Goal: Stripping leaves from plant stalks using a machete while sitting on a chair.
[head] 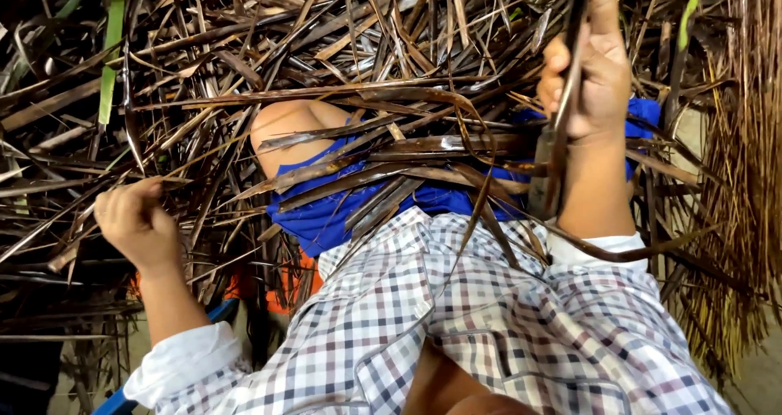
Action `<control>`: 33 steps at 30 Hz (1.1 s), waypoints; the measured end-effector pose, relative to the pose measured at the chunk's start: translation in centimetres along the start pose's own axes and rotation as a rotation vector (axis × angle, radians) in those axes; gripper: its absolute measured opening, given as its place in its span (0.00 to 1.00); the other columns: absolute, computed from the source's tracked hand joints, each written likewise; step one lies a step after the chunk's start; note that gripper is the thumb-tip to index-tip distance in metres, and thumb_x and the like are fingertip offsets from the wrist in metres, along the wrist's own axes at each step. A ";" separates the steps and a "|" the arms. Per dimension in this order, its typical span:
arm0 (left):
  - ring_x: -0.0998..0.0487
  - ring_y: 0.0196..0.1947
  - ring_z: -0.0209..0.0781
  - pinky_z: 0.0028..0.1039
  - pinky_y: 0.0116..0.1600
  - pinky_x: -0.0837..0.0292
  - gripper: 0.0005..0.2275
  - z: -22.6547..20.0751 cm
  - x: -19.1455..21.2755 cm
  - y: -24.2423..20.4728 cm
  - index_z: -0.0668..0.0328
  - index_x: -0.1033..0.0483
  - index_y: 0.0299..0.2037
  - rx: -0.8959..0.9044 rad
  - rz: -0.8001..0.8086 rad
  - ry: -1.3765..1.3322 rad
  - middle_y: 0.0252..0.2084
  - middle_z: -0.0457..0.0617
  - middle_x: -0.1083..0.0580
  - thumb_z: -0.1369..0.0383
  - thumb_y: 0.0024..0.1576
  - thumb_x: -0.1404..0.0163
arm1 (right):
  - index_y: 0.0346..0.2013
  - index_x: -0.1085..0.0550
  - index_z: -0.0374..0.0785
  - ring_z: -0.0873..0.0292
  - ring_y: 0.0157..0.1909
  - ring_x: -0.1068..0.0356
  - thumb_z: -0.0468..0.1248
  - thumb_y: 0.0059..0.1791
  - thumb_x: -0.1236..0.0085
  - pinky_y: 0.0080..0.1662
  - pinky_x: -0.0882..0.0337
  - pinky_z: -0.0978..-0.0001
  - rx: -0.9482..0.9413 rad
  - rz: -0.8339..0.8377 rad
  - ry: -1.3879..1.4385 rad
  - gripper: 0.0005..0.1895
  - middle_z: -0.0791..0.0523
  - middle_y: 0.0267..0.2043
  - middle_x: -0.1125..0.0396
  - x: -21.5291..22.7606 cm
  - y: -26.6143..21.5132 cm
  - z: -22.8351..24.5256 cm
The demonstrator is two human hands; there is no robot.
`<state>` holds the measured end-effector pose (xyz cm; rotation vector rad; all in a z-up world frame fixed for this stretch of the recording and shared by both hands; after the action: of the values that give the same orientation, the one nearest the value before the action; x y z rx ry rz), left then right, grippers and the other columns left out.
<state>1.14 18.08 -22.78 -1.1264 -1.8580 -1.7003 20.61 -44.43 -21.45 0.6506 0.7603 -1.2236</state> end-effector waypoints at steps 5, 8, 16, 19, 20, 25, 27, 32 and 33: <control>0.31 0.42 0.49 0.36 0.52 0.37 0.07 3.1 2.1 -1.9 0.72 0.19 0.43 0.147 -0.099 0.098 0.38 0.56 0.23 0.85 0.72 0.48 | 0.82 0.40 0.61 0.61 0.27 0.28 0.36 0.69 0.51 0.25 0.28 0.76 0.073 -0.113 -0.134 0.27 0.49 0.38 0.27 3.6 -0.2 2.3; 0.27 0.44 0.54 0.39 0.48 0.36 0.07 4.5 4.1 -3.4 0.73 0.17 0.43 0.250 -0.145 0.187 0.41 0.58 0.23 0.85 0.72 0.47 | 0.82 0.39 0.61 0.60 0.34 0.25 0.36 0.67 0.46 0.32 0.23 0.74 0.127 -0.190 -0.165 0.29 0.49 0.42 0.27 5.5 -0.3 3.5; 0.23 0.38 0.42 0.26 0.41 0.26 0.07 -0.7 -0.7 0.3 0.66 0.18 0.43 0.686 -0.076 -0.077 0.41 0.54 0.22 0.81 0.66 0.51 | 0.87 0.58 0.63 0.55 0.31 0.30 0.52 0.65 0.36 0.33 0.27 0.65 0.313 -0.290 -0.697 0.45 0.43 0.45 0.31 6.3 -0.5 3.4; 0.21 0.39 0.37 0.19 0.44 0.22 0.10 -7.8 -5.9 5.9 0.59 0.18 0.44 0.822 0.103 -0.266 0.44 0.49 0.20 0.80 0.62 0.52 | 0.86 0.61 0.64 0.54 0.30 0.27 0.53 0.65 0.38 0.33 0.25 0.66 0.290 -0.292 -0.740 0.47 0.42 0.44 0.27 3.7 -0.6 1.6; 0.22 0.40 0.34 0.19 0.46 0.23 0.09 -10.5 -7.9 7.7 0.54 0.19 0.43 0.859 0.174 -0.413 0.43 0.44 0.20 0.77 0.62 0.53 | 0.86 0.60 0.65 0.55 0.30 0.27 0.50 0.66 0.40 0.32 0.25 0.68 0.236 -0.270 -0.712 0.44 0.42 0.43 0.28 2.5 -0.7 0.9; 0.31 0.34 0.32 0.22 0.39 0.37 0.11 -19.3 -14.9 12.4 0.54 0.22 0.44 0.746 0.374 -0.854 0.36 0.42 0.27 0.60 0.64 0.55 | 0.77 0.50 0.47 0.58 0.26 0.32 0.45 0.63 0.49 0.30 0.28 0.72 0.074 -0.025 -0.739 0.31 0.48 0.38 0.31 -6.6 -1.9 -2.8; 0.41 0.20 0.24 0.17 0.25 0.49 0.14 -22.2 -16.6 13.2 0.53 0.24 0.44 0.794 0.454 -1.074 0.27 0.36 0.33 0.53 0.64 0.54 | 0.73 0.49 0.48 0.58 0.26 0.31 0.49 0.59 0.46 0.28 0.29 0.72 0.010 0.077 -0.670 0.32 0.48 0.37 0.30 -6.9 -2.4 -5.4; 0.30 0.20 0.27 0.11 0.20 0.38 0.05 -26.2 -17.7 13.1 0.64 0.23 0.41 0.896 0.391 -1.347 0.23 0.44 0.31 0.70 0.64 0.50 | 0.80 0.63 0.49 0.52 0.19 0.26 0.35 0.59 0.53 0.19 0.23 0.70 -0.150 0.351 -0.576 0.40 0.42 0.30 0.27 -8.3 -4.0 -11.4; 0.30 0.20 0.27 0.11 0.20 0.38 0.05 -25.8 -18.8 12.2 0.64 0.23 0.41 0.900 0.389 -1.346 0.23 0.44 0.31 0.70 0.64 0.50 | 0.80 0.63 0.49 0.52 0.19 0.26 0.35 0.59 0.53 0.19 0.23 0.70 -0.154 0.352 -0.576 0.40 0.42 0.30 0.27 -8.8 -4.0 -11.4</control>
<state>15.73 -12.79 -23.68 -2.1076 -2.3010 0.4084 13.45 -31.30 -21.37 0.2630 0.2380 -0.9452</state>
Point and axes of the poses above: each hand's wrist, its own y-axis towards the middle knuckle, its own x-axis out of the back of the hand, z = x × y, the point moved 4 cm from there along y, towards the middle knuckle
